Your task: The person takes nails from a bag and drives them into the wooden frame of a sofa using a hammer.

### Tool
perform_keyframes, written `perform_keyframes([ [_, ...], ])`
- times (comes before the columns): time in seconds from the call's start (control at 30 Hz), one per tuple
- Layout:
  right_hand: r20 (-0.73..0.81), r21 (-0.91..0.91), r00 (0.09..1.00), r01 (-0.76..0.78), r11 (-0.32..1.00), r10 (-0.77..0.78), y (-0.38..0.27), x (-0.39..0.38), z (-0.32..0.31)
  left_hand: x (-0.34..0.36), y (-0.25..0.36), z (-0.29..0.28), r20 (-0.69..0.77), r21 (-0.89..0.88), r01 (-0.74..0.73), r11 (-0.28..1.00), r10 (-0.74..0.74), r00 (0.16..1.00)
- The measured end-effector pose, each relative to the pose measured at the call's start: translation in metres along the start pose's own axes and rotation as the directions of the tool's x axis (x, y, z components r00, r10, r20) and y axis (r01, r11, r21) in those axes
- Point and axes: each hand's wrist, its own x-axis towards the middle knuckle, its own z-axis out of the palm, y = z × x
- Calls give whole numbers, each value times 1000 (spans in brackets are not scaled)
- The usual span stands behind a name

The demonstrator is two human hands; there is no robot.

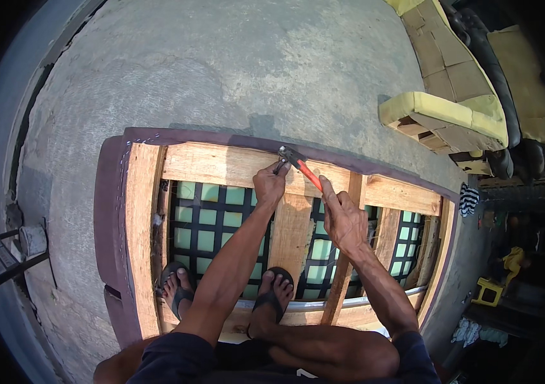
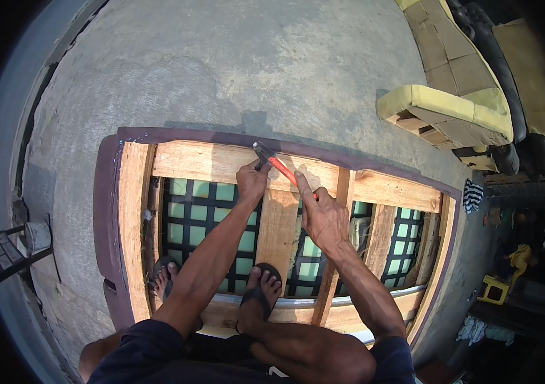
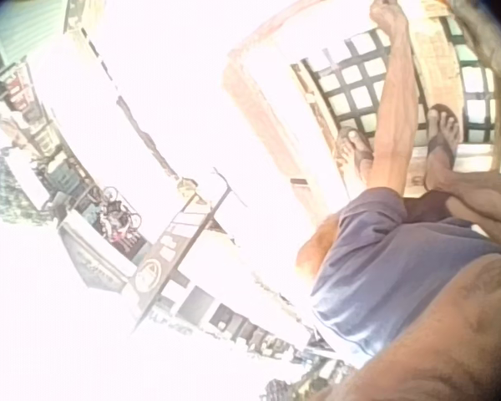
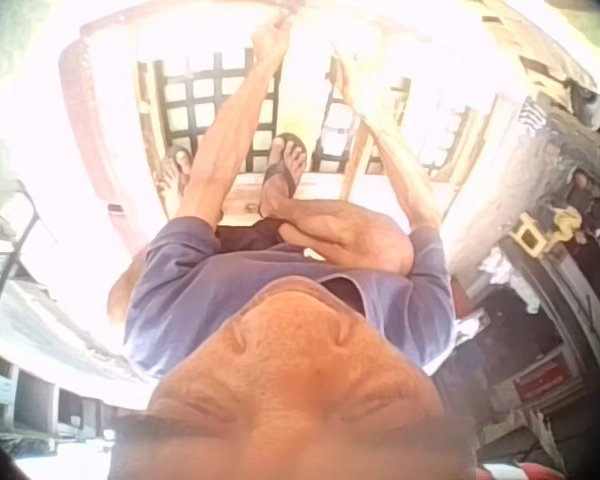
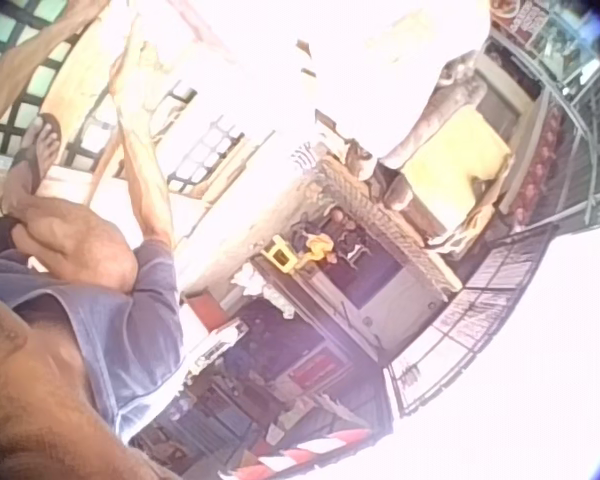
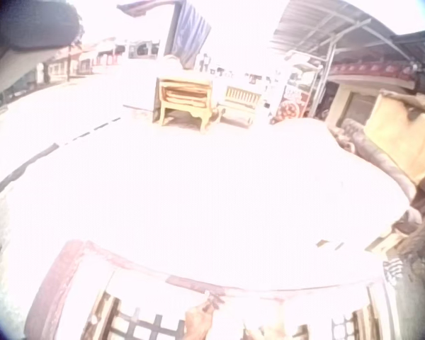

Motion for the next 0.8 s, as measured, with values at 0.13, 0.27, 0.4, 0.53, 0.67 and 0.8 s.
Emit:
perform_keyframes([
  [0.13, 119, -118, 993, -3, 993, 17, 2, 8, 2, 0, -5, -1, -21, -2, -49, 999, 49, 999],
  [0.27, 75, -109, 997, 0, 994, 8, 6, 1, 11, 0, -4, 0, -39, -33, -63, 997, 61, 997],
  [0.4, 66, -48, 996, -62, 997, 65, 8, 1, 11, -8, -8, -6, -40, -169, -62, 984, 56, 998],
  [0.53, -58, 95, 988, -136, 986, 142, 1, -11, 5, -21, -16, -45, 104, 450, -430, 783, 432, 896],
  [0.67, -81, 191, 988, -114, 975, 131, 1, -5, 1, -19, -17, -53, 437, 641, -635, 430, 476, 763],
  [0.8, -275, 367, 961, 142, 919, -39, -38, 14, -26, -15, -17, -60, 444, 657, -633, 409, 469, 764],
])
